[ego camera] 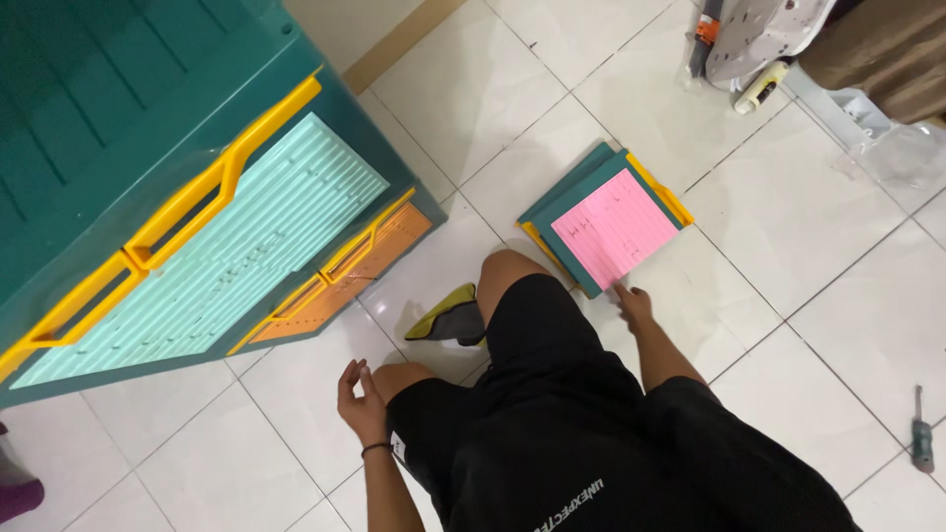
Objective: The person kneels on the floor and assembles a multi-colored plastic storage unit. They remove several drawer fronts, then reattach them to the main body of the unit, aligning the handles and snapping them into place.
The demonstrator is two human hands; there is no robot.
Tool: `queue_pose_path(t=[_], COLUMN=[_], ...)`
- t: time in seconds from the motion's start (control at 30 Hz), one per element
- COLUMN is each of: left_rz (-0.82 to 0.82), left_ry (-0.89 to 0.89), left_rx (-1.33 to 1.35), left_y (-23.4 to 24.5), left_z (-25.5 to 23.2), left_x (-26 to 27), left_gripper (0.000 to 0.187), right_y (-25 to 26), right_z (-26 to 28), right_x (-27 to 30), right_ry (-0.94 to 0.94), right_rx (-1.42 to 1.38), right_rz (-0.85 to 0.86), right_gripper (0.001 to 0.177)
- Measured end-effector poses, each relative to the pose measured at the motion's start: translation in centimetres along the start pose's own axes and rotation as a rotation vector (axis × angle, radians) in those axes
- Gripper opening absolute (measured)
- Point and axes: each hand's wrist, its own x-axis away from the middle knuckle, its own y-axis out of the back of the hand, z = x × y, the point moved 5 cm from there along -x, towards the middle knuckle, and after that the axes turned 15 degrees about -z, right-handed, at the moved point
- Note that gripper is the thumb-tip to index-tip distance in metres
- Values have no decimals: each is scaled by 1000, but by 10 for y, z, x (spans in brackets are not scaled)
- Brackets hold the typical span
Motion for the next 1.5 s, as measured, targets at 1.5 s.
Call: queue_pose_path(t=[1.5], left_rz=[342], left_ry=[-142], left_rx=[574], left_y=[-21], left_z=[-102], left_x=[34], left_gripper=[54], right_y=[-53], right_z=[155], right_x=[212], right_ry=[752], right_rx=[-397], right_rz=[841], right_gripper=[59])
